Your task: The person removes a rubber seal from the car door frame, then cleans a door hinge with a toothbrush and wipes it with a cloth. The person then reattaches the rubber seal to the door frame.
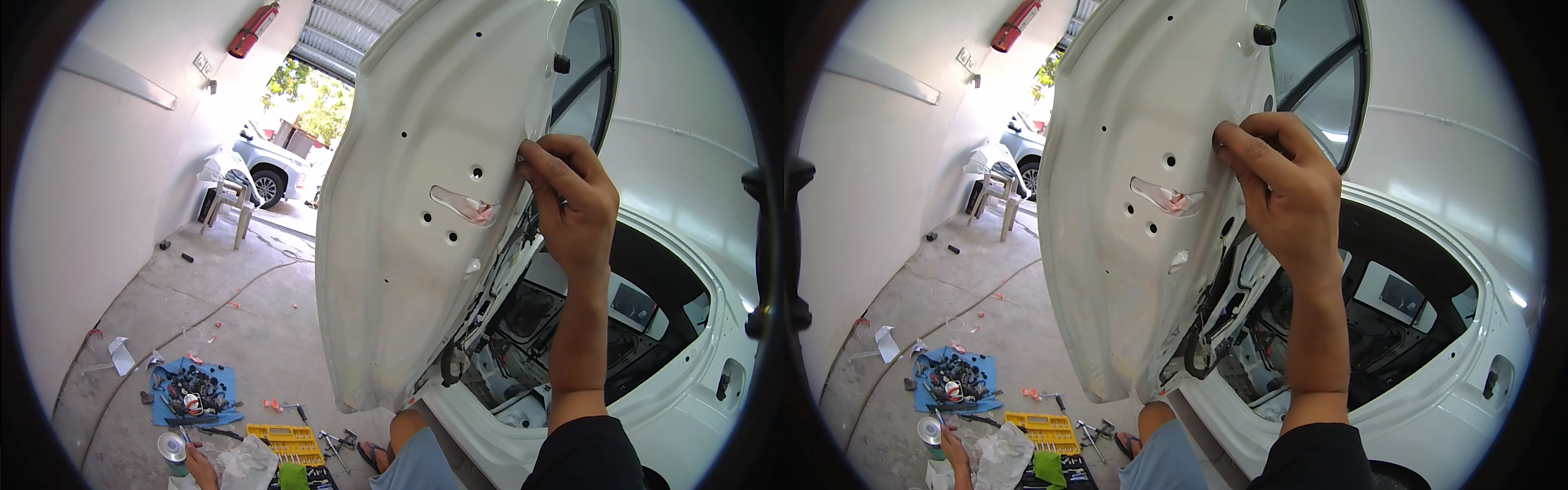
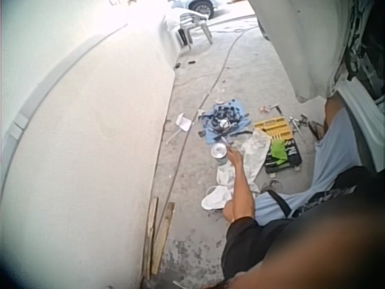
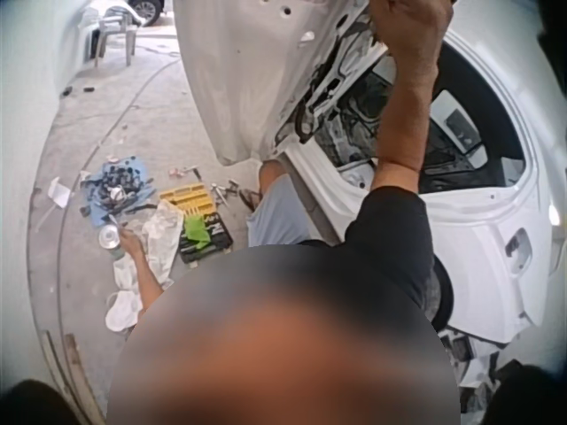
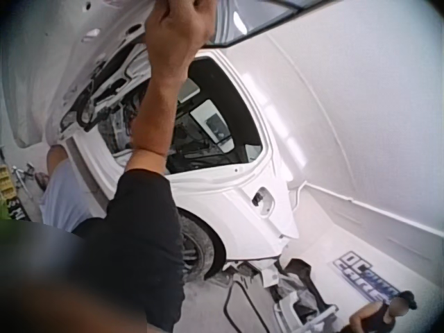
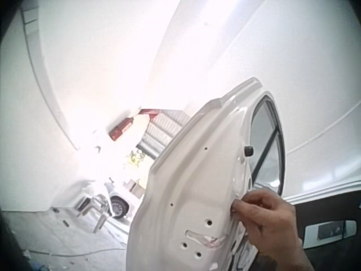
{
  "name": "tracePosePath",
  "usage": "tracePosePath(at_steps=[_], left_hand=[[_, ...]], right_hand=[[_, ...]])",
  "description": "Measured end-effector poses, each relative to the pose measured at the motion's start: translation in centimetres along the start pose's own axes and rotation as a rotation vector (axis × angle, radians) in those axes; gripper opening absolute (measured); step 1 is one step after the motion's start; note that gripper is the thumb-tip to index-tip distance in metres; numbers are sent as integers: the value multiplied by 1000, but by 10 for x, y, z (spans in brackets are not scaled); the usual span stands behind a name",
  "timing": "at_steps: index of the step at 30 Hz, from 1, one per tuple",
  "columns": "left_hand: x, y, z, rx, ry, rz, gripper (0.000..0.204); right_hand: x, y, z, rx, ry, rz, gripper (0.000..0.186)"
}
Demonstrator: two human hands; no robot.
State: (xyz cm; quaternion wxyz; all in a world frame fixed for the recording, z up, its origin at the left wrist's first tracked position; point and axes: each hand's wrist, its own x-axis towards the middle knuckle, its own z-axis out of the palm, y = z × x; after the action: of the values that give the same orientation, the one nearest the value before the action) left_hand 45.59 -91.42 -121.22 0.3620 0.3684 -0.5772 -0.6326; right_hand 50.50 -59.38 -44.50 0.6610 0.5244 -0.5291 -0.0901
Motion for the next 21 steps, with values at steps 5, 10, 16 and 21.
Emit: tracePosePath(at_steps=[5,10,16,21], left_hand=[[-2,-11,10,4,53,115,44],[-5,-18,16,33,55,172,52],[-5,-21,20,142,89,229,55],[-3,-19,20,23,-85,-97,32]], right_hand=[[12,5,-13,-241,-264,-141,33],[28,15,-24,-391,-437,-271,26],[35,27,-17,-104,-288,-364,22],[15,14,16,647,198,91,11]])
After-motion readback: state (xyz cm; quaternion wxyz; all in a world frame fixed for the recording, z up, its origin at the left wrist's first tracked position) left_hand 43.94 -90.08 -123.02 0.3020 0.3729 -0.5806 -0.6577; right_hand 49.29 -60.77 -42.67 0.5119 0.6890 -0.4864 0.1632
